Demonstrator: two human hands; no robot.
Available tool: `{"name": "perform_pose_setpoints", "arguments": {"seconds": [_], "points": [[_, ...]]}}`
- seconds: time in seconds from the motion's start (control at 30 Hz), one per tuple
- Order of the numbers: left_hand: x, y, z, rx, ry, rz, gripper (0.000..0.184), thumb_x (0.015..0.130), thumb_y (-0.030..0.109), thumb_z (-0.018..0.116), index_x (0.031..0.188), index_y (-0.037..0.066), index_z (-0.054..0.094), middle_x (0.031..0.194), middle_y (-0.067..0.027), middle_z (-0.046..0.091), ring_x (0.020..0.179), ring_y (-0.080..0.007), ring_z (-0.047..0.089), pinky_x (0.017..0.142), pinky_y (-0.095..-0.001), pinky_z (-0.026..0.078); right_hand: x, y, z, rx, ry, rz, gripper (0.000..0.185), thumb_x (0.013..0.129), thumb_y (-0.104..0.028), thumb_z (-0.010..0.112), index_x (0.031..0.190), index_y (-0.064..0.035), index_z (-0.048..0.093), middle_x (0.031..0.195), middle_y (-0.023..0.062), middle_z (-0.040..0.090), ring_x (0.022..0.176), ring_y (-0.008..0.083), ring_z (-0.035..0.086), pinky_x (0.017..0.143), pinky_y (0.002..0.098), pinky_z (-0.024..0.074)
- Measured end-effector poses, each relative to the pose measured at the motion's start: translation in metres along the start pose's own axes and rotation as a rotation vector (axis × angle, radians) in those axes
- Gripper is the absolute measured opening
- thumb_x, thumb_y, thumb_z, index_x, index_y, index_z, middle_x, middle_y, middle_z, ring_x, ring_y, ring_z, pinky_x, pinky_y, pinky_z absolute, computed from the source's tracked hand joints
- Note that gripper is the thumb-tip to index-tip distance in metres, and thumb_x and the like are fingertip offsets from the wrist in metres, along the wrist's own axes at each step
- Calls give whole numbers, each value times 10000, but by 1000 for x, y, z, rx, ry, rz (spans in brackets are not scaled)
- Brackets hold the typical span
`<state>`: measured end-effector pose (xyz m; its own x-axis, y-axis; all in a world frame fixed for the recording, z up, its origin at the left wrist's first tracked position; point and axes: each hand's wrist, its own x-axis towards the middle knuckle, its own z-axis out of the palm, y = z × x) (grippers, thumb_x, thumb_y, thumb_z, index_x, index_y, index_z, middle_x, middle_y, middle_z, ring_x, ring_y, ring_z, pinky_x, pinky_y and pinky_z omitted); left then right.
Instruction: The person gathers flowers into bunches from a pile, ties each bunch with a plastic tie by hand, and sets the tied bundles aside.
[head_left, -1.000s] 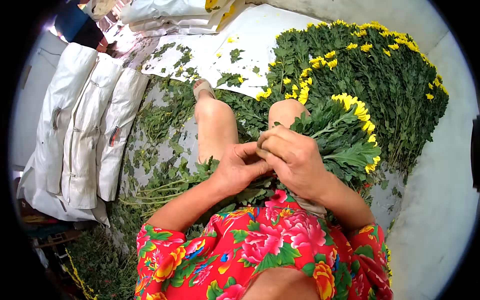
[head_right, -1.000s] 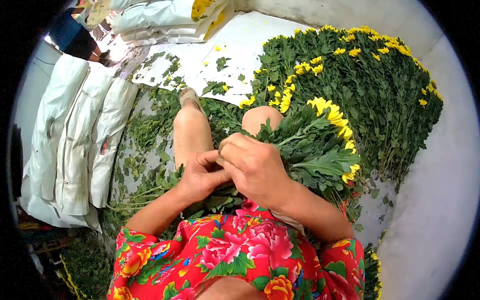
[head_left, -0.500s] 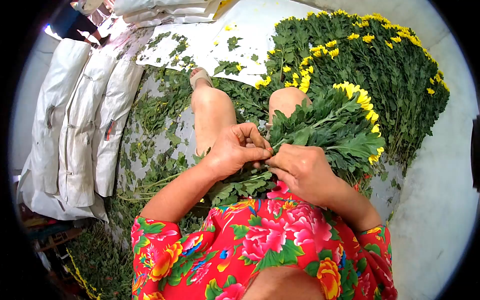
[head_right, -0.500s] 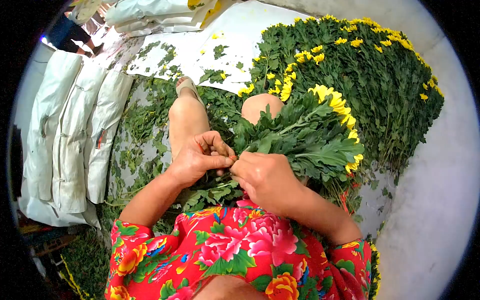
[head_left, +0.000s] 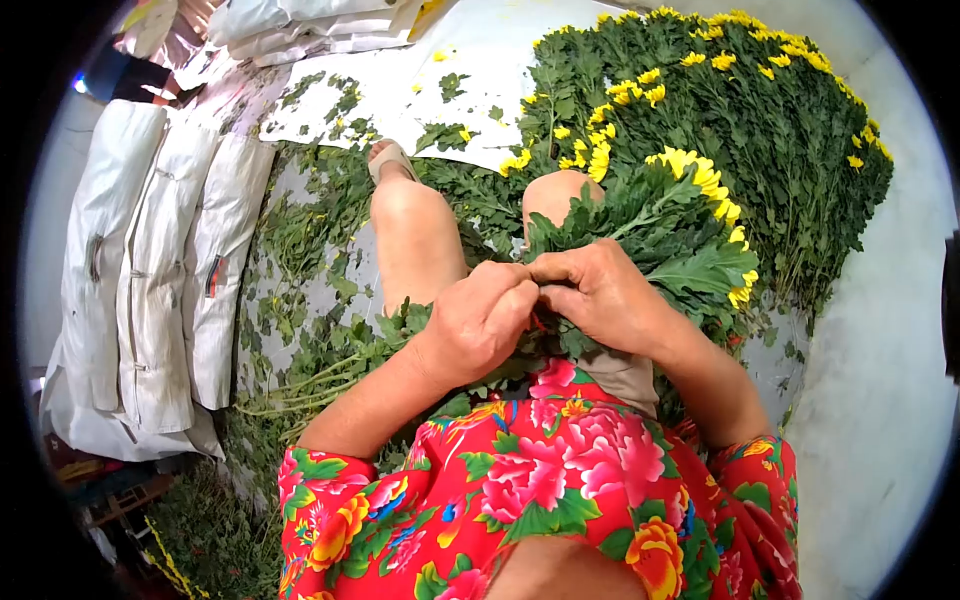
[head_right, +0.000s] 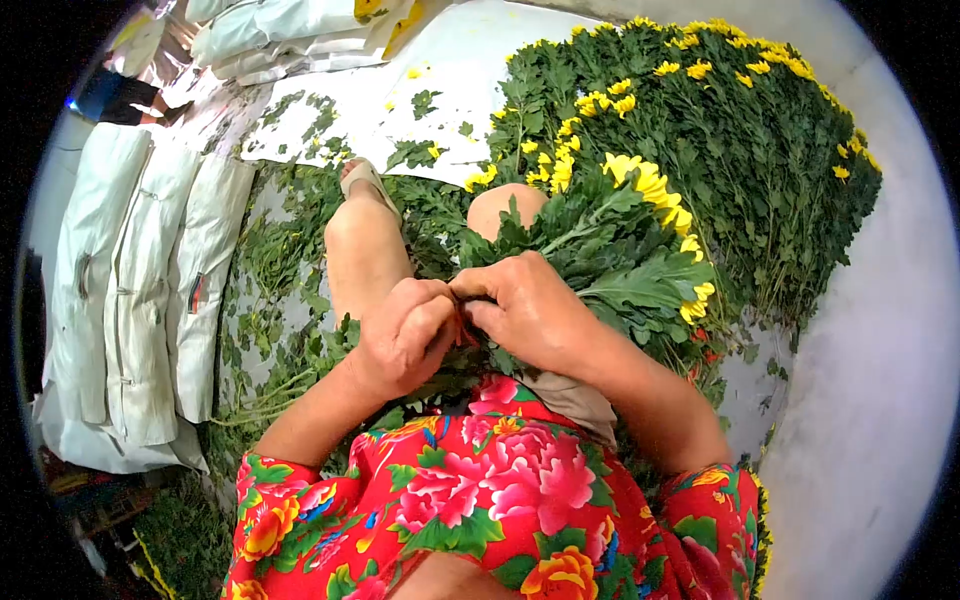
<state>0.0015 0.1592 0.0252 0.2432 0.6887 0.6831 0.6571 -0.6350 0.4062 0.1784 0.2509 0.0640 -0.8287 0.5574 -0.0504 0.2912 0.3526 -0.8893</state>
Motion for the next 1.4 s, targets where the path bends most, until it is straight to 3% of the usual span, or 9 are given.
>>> {"name": "perform_pose_setpoints", "arguments": {"seconds": [0.47,0.73,0.87,1.0,1.1,1.13,1.23,1.33,1.4], "points": [[-8,-19,-23,129,-526,-414,122,759,-7,595,832,43,511,797,-143,541,758,-344,601,633,-438,481,-56,-5,5,-570,10,-221,261,743,-10,590,995,-42,529,871,109,565,779,298,643,652,396,537],[-8,-10,-36,-381,-398,-803,467,836,93,686,1269,-6,542,1103,-236,659,1035,-366,649,893,-373,504,-97,6,15,-224,329,-249,171,849,-127,636,965,-11,590,780,162,580,705,335,635,611,432,500],[14,29,-25,109,-812,-634,784,647,197,864,1294,-46,493,1041,-218,681,944,-299,675,862,-387,515,-108,47,36,110,-217,55,387,949,-351,555,981,25,641,820,230,641,791,402,634,694,478,476],[21,27,-14,-345,-541,-796,692,614,71,836,1222,-43,526,1038,-145,658,992,-213,606,868,-334,491,-101,59,56,111,-50,-34,608,915,-514,597,1058,75,546,827,298,622,834,458,631,703,497,486],[58,19,-19,108,-539,-259,785,567,85,882,1263,1,530,1209,-179,578,1086,-287,543,976,-381,424,-87,43,56,182,-63,109,806,795,-591,707,1101,139,554,1035,305,641,961,366,650,806,464,520],[86,31,-13,7,-691,-534,762,675,128,837,1351,25,501,1208,-197,584,1044,-318,548,994,-400,406,-82,41,56,273,-77,116,828,778,-567,738,1183,126,537,1109,275,634,1020,325,634,863,445,513],[140,69,13,-272,-698,-414,708,887,274,659,1470,-14,380,1349,-231,532,1276,-325,486,1103,-394,328,-72,21,39,478,1057,-313,925,763,-433,798,1454,-8,354,1343,143,539,1273,251,459,1106,376,325],[187,94,33,-581,-752,-224,798,920,508,554,1448,-64,383,1430,-248,460,1358,-325,418,1143,-394,278,-126,-2,-21,1134,998,-296,857,770,-317,833,1449,-47,385,1354,109,537,1252,215,505,1105,391,379],[204,99,41,-512,-743,-2,763,911,519,574,1423,-31,441,1461,-227,436,1384,-350,391,1154,-442,268,-158,-8,-62,845,1308,-411,772,785,-224,815,1425,-43,423,1274,85,593,1134,178,575,1050,366,454]]}}
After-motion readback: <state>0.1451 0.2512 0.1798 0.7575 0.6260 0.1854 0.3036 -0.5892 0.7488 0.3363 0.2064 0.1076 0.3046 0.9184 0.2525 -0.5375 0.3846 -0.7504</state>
